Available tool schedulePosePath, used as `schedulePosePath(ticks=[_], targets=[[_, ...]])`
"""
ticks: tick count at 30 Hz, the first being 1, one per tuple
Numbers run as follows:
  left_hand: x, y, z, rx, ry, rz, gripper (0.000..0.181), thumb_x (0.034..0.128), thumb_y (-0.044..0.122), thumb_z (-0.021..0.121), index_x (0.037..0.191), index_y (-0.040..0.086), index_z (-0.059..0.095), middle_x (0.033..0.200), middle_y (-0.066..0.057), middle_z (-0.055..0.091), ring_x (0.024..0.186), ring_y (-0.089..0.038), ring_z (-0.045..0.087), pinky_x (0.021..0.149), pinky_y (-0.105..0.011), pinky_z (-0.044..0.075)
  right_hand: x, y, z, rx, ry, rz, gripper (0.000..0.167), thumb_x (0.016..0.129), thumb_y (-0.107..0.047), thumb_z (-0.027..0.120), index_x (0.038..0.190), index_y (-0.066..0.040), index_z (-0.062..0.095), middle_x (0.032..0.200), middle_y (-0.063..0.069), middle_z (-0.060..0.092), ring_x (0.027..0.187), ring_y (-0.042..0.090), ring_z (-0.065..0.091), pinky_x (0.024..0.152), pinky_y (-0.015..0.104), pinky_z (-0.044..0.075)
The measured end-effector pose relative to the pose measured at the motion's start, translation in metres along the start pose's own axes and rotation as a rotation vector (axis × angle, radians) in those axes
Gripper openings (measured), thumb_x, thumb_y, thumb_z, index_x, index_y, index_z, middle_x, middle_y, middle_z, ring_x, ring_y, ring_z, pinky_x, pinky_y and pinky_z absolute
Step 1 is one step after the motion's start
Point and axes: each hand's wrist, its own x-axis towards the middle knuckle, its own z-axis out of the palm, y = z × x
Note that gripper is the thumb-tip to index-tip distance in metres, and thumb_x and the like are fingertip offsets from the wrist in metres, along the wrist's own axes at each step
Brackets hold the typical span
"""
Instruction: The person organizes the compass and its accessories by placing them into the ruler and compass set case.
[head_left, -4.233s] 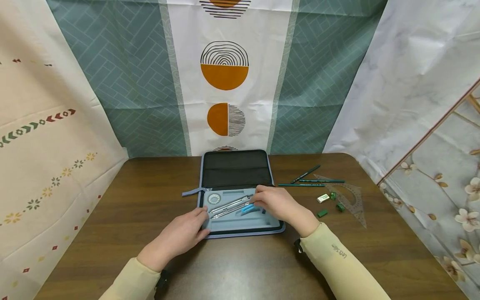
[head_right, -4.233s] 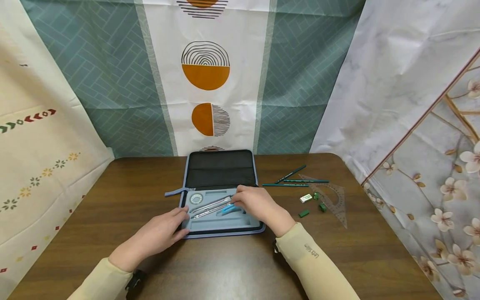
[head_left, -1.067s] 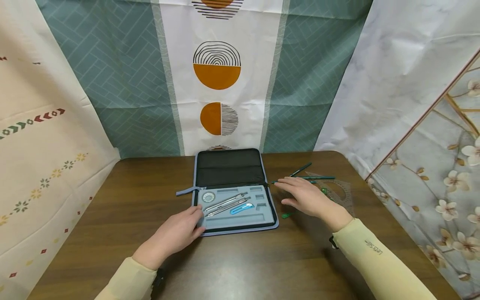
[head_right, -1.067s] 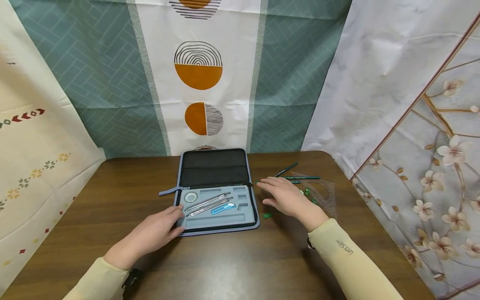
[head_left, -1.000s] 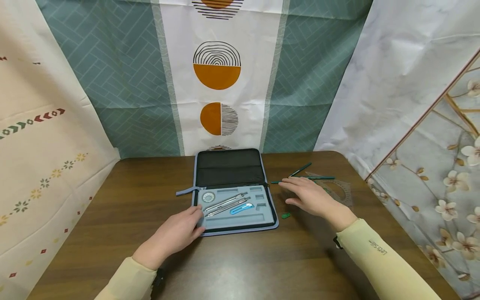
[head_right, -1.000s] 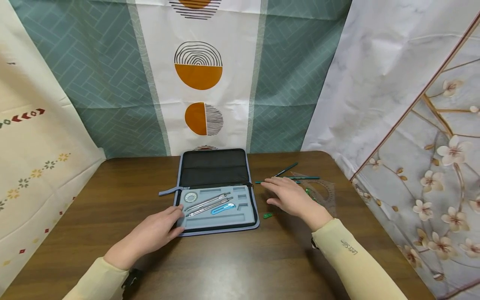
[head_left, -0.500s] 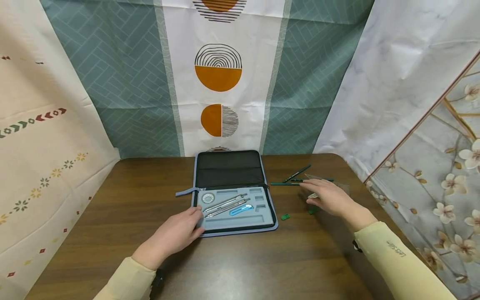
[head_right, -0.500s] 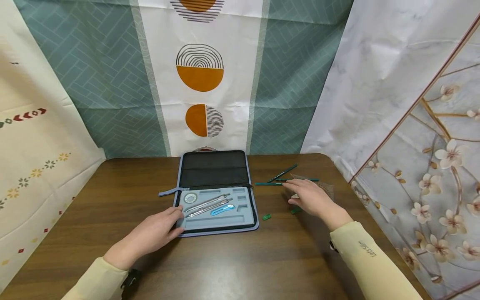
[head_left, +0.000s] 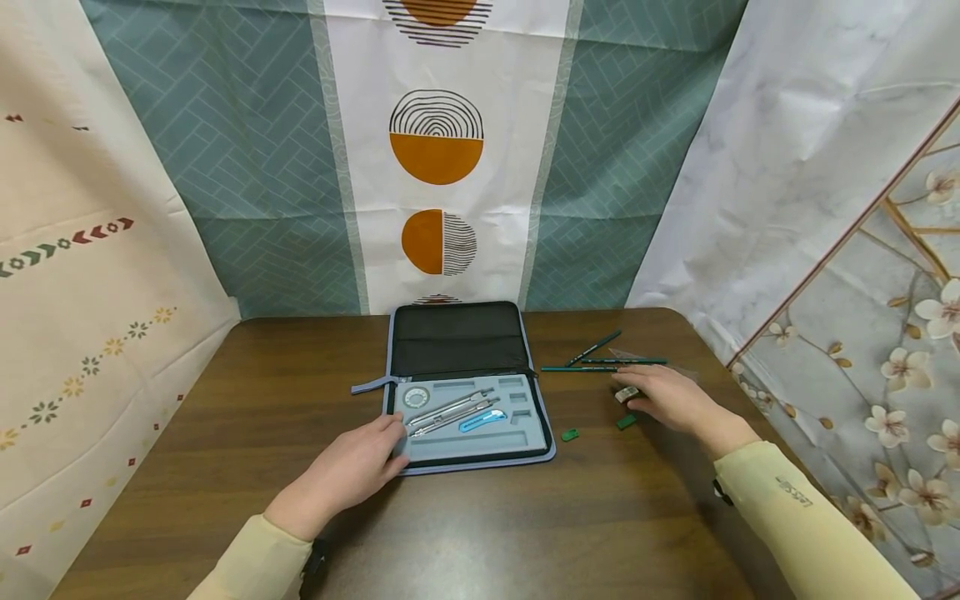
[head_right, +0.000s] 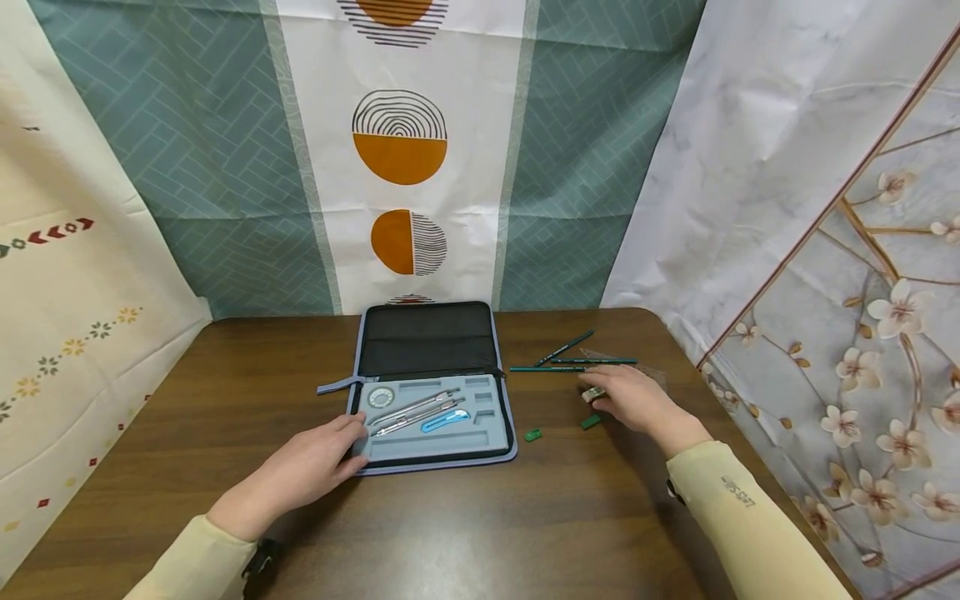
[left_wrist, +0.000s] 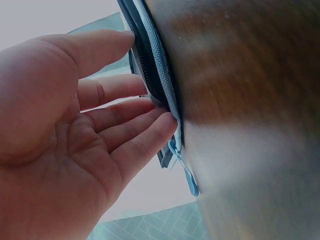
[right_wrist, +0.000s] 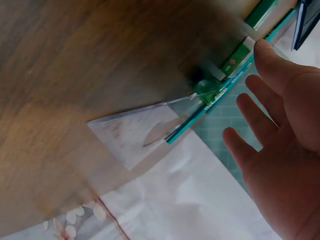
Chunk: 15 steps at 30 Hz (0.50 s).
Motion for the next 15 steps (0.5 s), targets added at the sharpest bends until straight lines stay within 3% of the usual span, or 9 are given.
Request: schedulePosePath(ticks=[15], targets=[[-0.0002,0.0004,-0.0003,-0.010,-0.017,-0.026,0.029,0.0989,0.019,0.087,0.115,0.000,0.071,0.142,-0.028,0.067,0.122,-0.037,0.073,0.095,-0.049,0.063,-0.0007,0.0078,0.0101,-0.038,0.044,-0.002,0.037,0.090,-0.005,0.091,0.125,-0.008,0.080,0.123,0.011,0.078,0.113,0.040,0.075,0.095,0.060,0.060]])
